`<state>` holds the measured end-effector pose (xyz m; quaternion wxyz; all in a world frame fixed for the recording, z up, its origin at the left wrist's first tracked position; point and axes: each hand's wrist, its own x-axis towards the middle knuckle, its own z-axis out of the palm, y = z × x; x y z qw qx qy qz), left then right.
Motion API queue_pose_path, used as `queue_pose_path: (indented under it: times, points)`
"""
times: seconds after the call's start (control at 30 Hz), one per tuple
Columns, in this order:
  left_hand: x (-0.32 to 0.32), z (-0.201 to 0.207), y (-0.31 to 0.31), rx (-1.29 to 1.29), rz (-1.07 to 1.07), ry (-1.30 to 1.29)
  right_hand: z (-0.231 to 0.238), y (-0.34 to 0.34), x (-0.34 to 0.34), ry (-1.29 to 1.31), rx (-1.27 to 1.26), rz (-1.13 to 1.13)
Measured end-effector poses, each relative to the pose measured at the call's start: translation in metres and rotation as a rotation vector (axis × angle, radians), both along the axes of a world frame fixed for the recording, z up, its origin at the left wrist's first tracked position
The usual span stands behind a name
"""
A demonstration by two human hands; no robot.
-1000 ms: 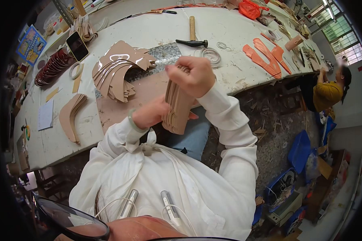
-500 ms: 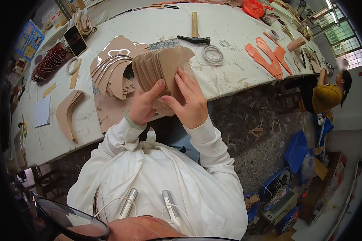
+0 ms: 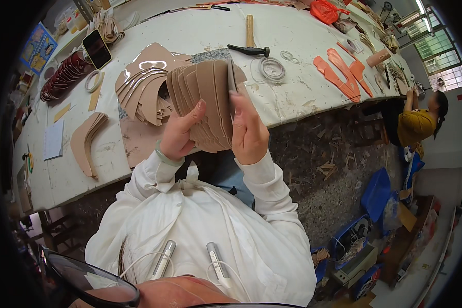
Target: The person flips through and sorts stacks of cut shoe upper pattern pieces by hand, organizing and arranging them into separate piles on the workbench.
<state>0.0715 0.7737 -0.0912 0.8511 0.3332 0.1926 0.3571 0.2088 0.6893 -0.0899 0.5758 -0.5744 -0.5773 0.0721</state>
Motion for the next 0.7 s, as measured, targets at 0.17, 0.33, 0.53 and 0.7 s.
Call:
queue_pose_path:
  times: [0.17, 0.33, 0.53, 0.7]
  points:
    - [0.0, 0.0, -0.002, 0.003, 0.01, 0.024, 0.009, -0.001, -0.011, -0.227, 0.029, -0.059]
    - [-0.005, 0.006, -0.002, 0.002, -0.022, 0.036, 0.009, 0.0, -0.012, -0.186, 0.034, -0.043]
    - [-0.005, 0.024, -0.001, -0.14, -0.012, 0.082, -0.001, 0.004, -0.005, -0.288, 0.04, -0.029]
    - [-0.007, 0.013, 0.002, -0.082, -0.029, 0.069, 0.01, 0.005, -0.017, -0.305, 0.096, -0.062]
